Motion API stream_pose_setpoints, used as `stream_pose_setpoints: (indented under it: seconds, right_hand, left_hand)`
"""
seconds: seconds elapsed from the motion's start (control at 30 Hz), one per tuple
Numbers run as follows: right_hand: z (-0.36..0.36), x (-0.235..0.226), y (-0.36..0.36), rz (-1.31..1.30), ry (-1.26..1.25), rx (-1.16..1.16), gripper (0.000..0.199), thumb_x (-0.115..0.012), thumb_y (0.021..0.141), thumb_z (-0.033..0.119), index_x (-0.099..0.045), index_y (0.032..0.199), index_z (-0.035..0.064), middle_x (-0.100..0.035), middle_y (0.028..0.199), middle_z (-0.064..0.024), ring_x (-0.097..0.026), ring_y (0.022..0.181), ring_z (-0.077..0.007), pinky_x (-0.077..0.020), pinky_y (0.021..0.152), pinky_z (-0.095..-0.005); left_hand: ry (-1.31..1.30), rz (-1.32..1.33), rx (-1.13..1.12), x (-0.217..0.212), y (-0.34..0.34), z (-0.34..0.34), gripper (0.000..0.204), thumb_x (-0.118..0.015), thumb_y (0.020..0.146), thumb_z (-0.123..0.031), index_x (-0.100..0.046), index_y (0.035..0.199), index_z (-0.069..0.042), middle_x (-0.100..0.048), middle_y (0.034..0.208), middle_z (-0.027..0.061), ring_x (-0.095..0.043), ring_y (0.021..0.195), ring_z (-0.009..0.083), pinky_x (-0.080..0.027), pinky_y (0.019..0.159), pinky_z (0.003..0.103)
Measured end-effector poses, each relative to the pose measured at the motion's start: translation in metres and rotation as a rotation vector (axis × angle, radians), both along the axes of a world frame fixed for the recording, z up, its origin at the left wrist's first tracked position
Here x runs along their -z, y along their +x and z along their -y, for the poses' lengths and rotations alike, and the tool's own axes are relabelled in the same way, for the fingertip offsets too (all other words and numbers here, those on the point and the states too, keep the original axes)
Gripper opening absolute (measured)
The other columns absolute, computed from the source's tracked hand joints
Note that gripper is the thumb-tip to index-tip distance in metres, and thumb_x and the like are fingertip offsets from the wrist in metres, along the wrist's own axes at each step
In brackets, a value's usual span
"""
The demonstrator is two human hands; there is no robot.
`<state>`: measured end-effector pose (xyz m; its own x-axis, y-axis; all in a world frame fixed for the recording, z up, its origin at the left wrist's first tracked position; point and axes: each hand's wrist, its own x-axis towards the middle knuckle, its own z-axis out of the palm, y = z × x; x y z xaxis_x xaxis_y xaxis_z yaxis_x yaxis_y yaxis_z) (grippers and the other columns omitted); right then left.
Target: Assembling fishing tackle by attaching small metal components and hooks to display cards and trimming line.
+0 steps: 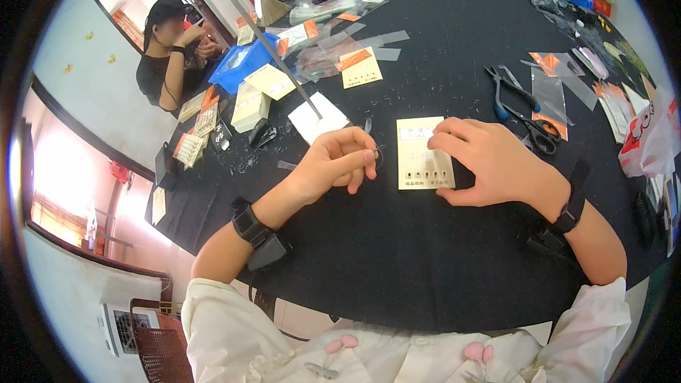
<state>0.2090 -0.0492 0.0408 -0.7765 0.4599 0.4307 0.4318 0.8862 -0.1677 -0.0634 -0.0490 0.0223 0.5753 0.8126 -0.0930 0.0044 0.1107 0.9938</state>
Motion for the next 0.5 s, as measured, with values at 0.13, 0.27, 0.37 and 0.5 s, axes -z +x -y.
stream_pose_setpoints:
  seconds: [0.13, 0.27, 0.37, 0.5]
  right_hand:
    - [0.002, 0.007, 0.001, -0.046, -0.009, 0.015, 0.038, -0.071, 0.063, 0.017, -0.055, 0.097, 0.0086, -0.055, 0.107, -0.0110, -0.060, 0.079, -0.0275, -0.0489, 0.067, -0.0339]
    - [0.003, 0.013, 0.000, -0.100, -0.012, 0.076, 0.035, -0.069, 0.062, 0.014, -0.057, 0.095, 0.0106, -0.054, 0.111, -0.0098, -0.060, 0.071, -0.0255, -0.0471, 0.063, -0.0323]
    - [0.000, 0.014, -0.002, -0.167, 0.025, 0.061, 0.035, -0.070, 0.061, 0.012, -0.060, 0.094, 0.0108, -0.055, 0.113, -0.0098, -0.060, 0.071, -0.0232, -0.0471, 0.062, -0.0317]
    - [-0.003, 0.017, -0.001, -0.183, 0.065, 0.051, 0.033, -0.071, 0.060, 0.010, -0.063, 0.093, 0.0112, -0.056, 0.114, -0.0101, -0.061, 0.071, -0.0201, -0.0475, 0.061, -0.0305]
  left_hand:
    - [0.009, 0.061, -0.073, 0.008, -0.001, -0.004, 0.013, -0.058, 0.091, -0.016, -0.057, 0.097, -0.004, -0.060, 0.077, 0.0060, -0.055, 0.057, 0.0079, -0.030, 0.044, 0.016]
    - [-0.002, 0.091, -0.054, 0.012, -0.002, -0.006, 0.012, -0.059, 0.091, -0.016, -0.057, 0.096, -0.005, -0.059, 0.077, 0.0053, -0.054, 0.058, 0.0082, -0.032, 0.046, 0.016]
    - [-0.017, 0.062, -0.054, 0.009, -0.001, -0.005, 0.012, -0.059, 0.090, -0.015, -0.057, 0.096, -0.005, -0.059, 0.077, 0.0053, -0.054, 0.057, 0.0085, -0.032, 0.046, 0.016]
    - [0.001, 0.057, -0.046, 0.006, 0.000, -0.004, 0.012, -0.060, 0.090, -0.015, -0.057, 0.096, -0.005, -0.059, 0.076, 0.0051, -0.054, 0.057, 0.0087, -0.033, 0.046, 0.016]
